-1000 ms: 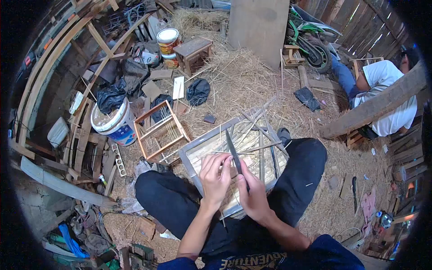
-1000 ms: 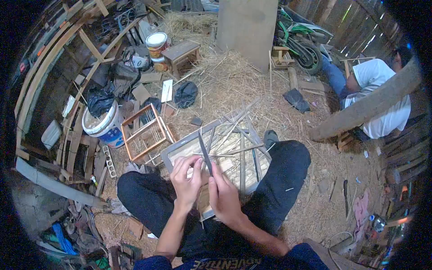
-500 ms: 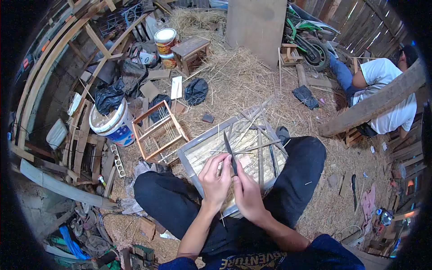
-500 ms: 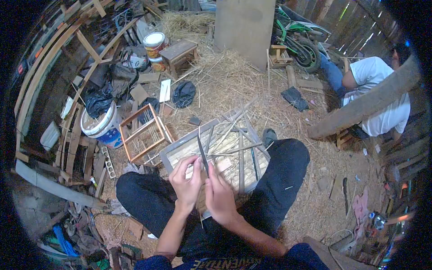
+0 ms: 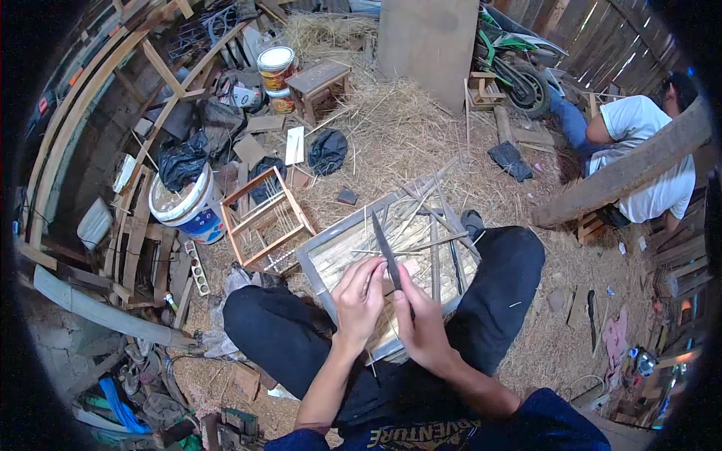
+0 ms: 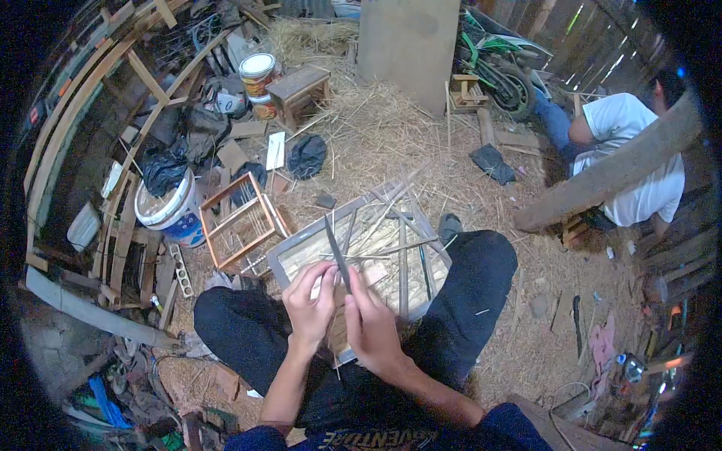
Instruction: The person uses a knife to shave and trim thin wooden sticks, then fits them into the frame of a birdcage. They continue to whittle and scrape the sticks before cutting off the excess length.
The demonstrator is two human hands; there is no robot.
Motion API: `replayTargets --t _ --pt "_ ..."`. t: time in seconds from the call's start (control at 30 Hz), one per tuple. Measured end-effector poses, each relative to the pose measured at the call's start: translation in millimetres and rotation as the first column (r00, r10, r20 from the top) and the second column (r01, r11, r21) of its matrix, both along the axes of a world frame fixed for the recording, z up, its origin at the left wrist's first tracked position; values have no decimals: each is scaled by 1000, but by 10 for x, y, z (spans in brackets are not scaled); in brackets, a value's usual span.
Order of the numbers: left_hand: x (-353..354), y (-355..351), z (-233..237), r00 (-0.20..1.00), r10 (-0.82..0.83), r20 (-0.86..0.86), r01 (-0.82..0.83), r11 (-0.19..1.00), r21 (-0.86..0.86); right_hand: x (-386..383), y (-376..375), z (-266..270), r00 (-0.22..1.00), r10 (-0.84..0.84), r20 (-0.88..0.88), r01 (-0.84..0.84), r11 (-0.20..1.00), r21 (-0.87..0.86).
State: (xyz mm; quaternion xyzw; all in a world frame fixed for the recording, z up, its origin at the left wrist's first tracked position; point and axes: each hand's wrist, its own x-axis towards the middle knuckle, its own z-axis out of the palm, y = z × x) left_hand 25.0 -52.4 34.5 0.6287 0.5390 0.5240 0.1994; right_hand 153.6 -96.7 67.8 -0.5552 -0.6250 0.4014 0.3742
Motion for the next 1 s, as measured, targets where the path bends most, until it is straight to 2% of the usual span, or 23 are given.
replayTargets --t 0.2,0.23,0.37,0.47,0.6,0.63,0.73,0.77,0.87,0.9,1.0 --pt "19 -9 13 999 32 13 -32 999 -1 -46 -9 -20 996 -83 27 80 991 109" --pt "45 -17 27 999 39 10 -39 999 -1 -56 -23 -73 998 -38 40 38 999 11" --pt "54 7 43 998 55 7 -55 998 10 -68 -31 35 993 -112 -29 110 993 -42" --pt "82 -25 59 998 49 42 -49 999 -14 -79 -17 -18 997 -74 -6 74 996 43" --pt "80 -4 61 997 61 39 -60 998 -21 -92 -15 2 998 -62 -18 60 996 -60" --pt "64 -35 55 998 58 37 -56 998 -38 -71 -11 89 995 -88 -41 89 996 12" --pt "71 -35 53 997 60 48 -58 998 -37 -81 -21 47 996 -91 26 90 996 27" --pt "80 -45 59 997 62 46 -59 997 -46 -117 -53 -142 998 -60 36 61 998 -8" --pt "71 -17 71 996 79 43 -77 996 -34 -74 -9 -51 997 -49 57 51 998 -46" --pt "81 -29 69 996 82 46 -81 996 -27 -84 -1 132 995 -99 11 99 994 -55" --pt "107 -30 96 994 102 47 -101 995 -14 -104 -8 -51 985 -24 170 33 998 -50"
